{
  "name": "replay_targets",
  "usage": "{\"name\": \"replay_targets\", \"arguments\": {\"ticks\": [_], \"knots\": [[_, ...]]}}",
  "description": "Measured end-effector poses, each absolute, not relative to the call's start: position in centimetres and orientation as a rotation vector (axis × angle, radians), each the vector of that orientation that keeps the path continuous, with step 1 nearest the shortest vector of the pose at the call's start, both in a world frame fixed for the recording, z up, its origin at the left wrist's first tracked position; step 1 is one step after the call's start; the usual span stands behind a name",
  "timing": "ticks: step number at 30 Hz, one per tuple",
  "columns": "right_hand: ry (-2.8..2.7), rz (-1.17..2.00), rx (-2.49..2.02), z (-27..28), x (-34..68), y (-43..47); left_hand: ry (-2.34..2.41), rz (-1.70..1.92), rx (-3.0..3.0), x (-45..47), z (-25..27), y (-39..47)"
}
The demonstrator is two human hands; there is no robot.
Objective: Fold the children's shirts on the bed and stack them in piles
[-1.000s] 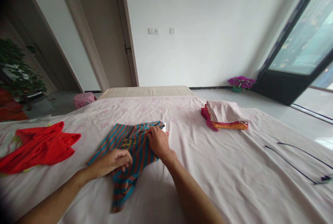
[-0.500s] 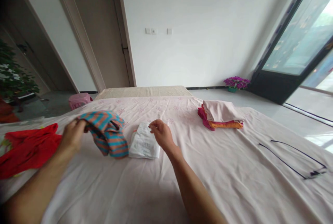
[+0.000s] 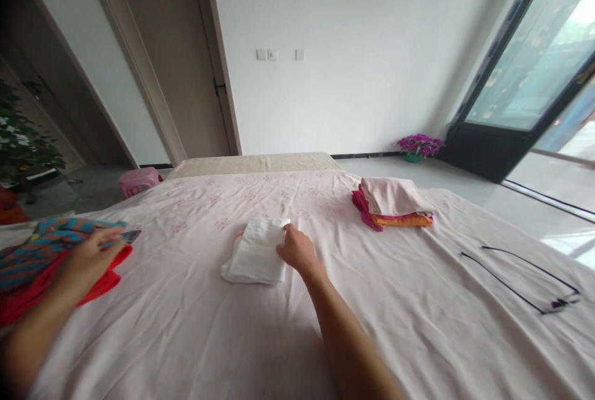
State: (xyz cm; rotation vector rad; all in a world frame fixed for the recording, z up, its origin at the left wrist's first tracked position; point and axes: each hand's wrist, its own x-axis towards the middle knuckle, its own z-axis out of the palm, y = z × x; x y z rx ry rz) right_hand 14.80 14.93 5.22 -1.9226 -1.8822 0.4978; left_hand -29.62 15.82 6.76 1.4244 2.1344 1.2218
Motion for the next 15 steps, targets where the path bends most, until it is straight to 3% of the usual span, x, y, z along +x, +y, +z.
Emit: {"name": "replay_targets", "arguments": {"ticks": [4,10,12,15], "knots": [[-1.696,0.683,-1.479,6.2,12.6,14.2,1.494,1.047,1.502,-18.9,4.9,13.1],[-1.444,1.41,-0.788,8.1,8.6,11.6,1.044,1.107,1.329,-9.0,6.5,9.9],[-1.35,1.463,-0.736,8.1,8.5,11.6,1.086,1.214,1.217,-8.6,6.7,10.3],[-1.264,1.288,-0.896,7.5,9.6,12.6,1.093,1.299,1.032,-10.1,6.7,11.5]]}}
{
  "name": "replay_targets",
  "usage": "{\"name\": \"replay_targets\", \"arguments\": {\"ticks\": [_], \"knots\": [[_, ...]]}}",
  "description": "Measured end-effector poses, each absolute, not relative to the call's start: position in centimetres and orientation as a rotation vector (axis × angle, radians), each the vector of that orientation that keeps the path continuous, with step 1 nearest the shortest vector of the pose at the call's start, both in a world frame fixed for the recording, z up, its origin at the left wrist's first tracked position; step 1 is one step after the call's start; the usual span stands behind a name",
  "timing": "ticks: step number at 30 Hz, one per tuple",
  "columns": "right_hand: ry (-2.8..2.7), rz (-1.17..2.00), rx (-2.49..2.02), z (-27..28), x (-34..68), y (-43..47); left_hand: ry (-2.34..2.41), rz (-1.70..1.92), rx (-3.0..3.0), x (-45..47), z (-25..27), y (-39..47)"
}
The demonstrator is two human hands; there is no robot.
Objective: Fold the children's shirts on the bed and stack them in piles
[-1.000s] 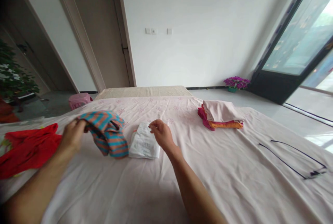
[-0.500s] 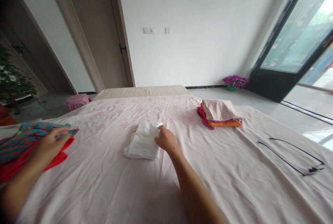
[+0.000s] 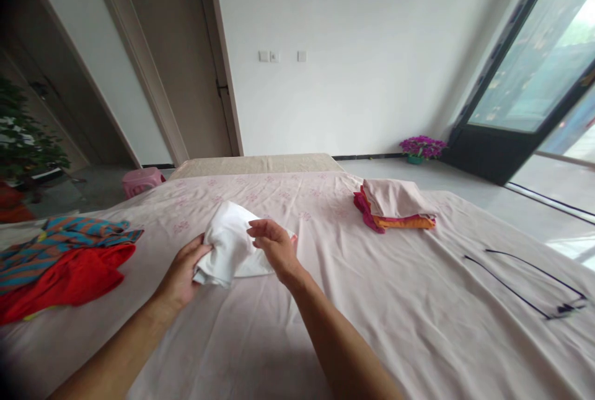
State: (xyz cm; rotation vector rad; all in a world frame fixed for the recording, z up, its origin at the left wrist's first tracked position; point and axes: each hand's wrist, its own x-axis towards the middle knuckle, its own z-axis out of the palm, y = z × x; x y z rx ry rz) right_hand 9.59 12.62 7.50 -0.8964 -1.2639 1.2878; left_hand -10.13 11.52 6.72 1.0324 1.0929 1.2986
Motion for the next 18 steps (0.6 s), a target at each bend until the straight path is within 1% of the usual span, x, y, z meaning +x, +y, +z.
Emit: {"name": "replay_targets", "arguments": {"ticks": [3,5,8,10,13,15,17,18], "knots": [[-1.373,1.094,-1.149,5.9,10.8,14.1,1.133,1.211,1.046,-12.8,6.0,12.8],[-1.486,1.026,-1.33,4.3,11.2,14.8,1.342,1.204,1.138,-14.4,5.0,13.4],[-1.694,0.935,-1.503,2.1,11.0,15.2,1.659,1.302,1.432,-15.3,3.6,13.3],[-1.823,0.897,-1.495,1.3,10.6,15.1,1.638,1.195,1.737,-14.7,3.3,12.4],[-1.893,0.879,-1.422,1.0,10.1,14.7,1.502,0.83,2.122,-12.5,3.4,10.5],[-1.892,0.892,-1.381,1.2,9.9,14.4,1.497,0.652,2.248,-11.1,3.4,9.7],[-1.884,0.963,-1.331,1.2,9.6,14.2,1.532,0.618,2.229,-10.6,3.4,9.6],[-1.87,1.006,-1.311,1.1,9.6,14.2,1.548,0.664,2.166,-10.8,3.4,9.8]]}}
